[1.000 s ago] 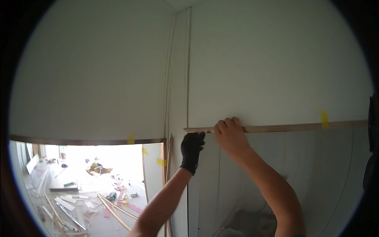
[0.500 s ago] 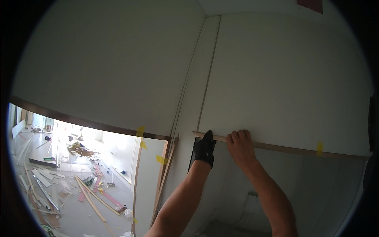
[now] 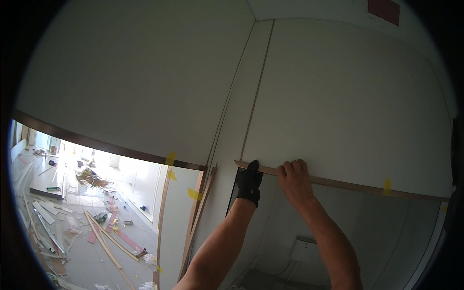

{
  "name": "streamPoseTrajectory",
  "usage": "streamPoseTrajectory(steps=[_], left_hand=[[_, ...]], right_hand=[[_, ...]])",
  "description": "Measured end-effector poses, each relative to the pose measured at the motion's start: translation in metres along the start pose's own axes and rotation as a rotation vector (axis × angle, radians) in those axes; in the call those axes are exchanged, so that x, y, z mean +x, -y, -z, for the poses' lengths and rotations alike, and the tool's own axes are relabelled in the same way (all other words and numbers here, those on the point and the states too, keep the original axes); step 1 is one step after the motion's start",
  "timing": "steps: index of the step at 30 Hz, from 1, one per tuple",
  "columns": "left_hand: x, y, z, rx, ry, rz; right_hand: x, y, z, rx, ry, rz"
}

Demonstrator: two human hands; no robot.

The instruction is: The person installs wooden trim pieces along the upper wall and door frame in a bathroom under renovation. They position and press the trim into place, use yellow tape to hold it, and trim excess with pliers.

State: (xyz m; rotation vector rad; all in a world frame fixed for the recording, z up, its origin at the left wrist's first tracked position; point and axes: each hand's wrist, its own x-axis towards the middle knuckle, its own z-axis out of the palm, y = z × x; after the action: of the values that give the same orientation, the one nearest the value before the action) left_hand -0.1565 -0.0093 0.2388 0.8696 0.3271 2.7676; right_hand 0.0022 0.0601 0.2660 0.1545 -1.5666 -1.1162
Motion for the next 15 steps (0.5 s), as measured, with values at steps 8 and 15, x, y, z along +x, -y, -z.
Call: streamPoseTrajectory(steps=[8, 15], left_hand=[[-0.0018, 0.0023, -0.0054, 0.017, -0.064, -0.015], [-0.0017, 0.0026, -0.0068, -0.016, -0.066, -0.055]], right_hand=[[0.0, -0.001, -0.0005, 0.008, -0.008, -0.01], [0.0016, -0.0026, 0.0013, 0.035, 0.013, -0.014]])
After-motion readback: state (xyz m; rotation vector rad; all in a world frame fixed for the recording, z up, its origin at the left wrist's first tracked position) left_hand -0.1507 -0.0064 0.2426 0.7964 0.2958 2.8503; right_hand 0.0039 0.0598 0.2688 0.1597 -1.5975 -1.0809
